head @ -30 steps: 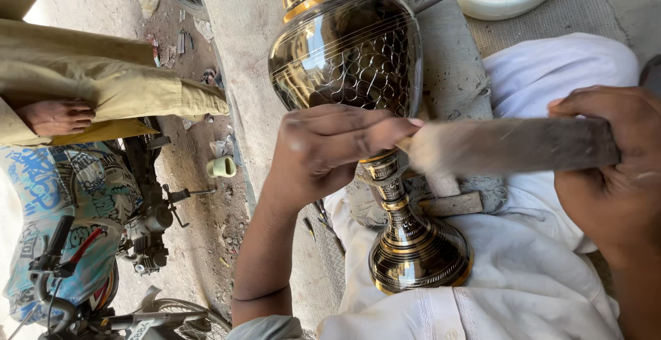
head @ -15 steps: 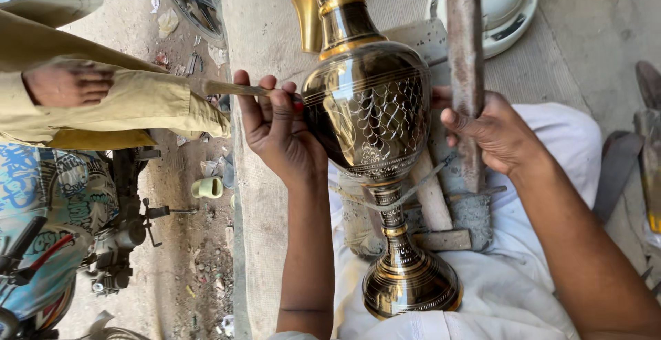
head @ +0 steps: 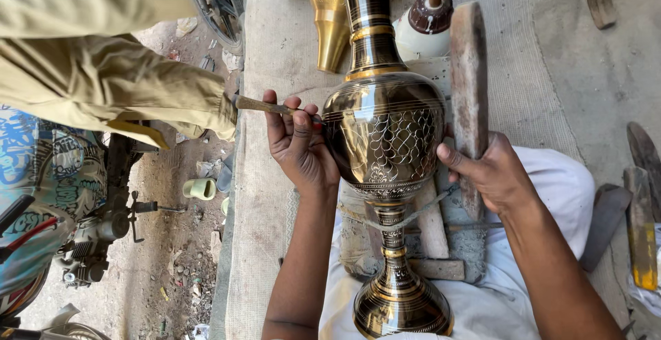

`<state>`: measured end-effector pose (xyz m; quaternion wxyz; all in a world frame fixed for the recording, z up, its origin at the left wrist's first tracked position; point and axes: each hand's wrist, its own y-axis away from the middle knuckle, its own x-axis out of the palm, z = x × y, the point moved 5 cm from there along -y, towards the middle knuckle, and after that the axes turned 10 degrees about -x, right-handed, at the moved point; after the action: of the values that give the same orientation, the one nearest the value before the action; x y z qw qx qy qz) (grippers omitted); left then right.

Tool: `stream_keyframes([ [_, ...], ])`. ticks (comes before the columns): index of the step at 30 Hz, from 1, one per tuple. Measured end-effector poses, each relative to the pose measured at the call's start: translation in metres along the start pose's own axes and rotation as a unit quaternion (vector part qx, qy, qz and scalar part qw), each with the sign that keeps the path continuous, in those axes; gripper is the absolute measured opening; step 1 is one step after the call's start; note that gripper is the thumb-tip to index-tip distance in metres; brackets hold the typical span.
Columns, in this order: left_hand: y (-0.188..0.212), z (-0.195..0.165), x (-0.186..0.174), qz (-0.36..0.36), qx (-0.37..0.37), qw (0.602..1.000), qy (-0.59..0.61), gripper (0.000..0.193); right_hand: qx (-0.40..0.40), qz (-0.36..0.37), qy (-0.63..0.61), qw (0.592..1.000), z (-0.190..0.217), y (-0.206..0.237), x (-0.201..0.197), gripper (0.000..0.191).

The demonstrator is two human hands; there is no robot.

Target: The person uses a chisel and wooden mallet to engrave decorative patterns into a brass vase. They repeatedly position the chisel and strike it to create indentations, then wipe the surface with a cloth to inspect the work.

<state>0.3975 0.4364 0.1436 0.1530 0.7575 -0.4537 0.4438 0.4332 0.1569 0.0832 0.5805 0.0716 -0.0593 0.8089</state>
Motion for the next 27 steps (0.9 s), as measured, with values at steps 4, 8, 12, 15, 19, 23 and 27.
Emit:
stream_keyframes([
  [4, -0.005, 0.002, -0.006, -0.005, 0.009, 1.000, -0.017, 0.059, -0.009, -0.028, 0.011, 0.999, 0.012, 0.003, 0.007, 0.026],
  [8, -0.009, 0.007, -0.013, -0.010, 0.002, 1.000, 0.004, 0.058, -0.016, -0.050, 0.007, 0.999, 0.023, 0.006, 0.012, 0.026],
  [12, -0.015, 0.013, -0.018, -0.016, -0.010, 0.999, 0.037, 0.058, -0.050, -0.060, 0.091, 0.993, 0.031, 0.007, 0.013, 0.029],
  [15, -0.017, 0.014, -0.013, -0.021, -0.010, 0.999, 0.030, 0.059, -0.046, -0.071, 0.119, 0.989, 0.031, 0.008, 0.010, 0.030],
  [19, 0.001, 0.001, 0.006, -0.059, -0.006, 0.996, -0.062, 0.058, 0.015, -0.101, -0.001, 0.995, 0.025, 0.017, -0.001, 0.033],
  [23, 0.049, -0.013, 0.039, -0.018, -0.022, 0.965, -0.261, 0.060, -0.049, -0.083, -0.019, 0.995, 0.049, 0.037, -0.018, 0.038],
  [27, 0.075, -0.006, 0.069, 0.049, -0.004, 0.924, -0.379, 0.061, -0.187, -0.113, 0.299, 0.929, 0.101, 0.044, -0.030, 0.051],
])
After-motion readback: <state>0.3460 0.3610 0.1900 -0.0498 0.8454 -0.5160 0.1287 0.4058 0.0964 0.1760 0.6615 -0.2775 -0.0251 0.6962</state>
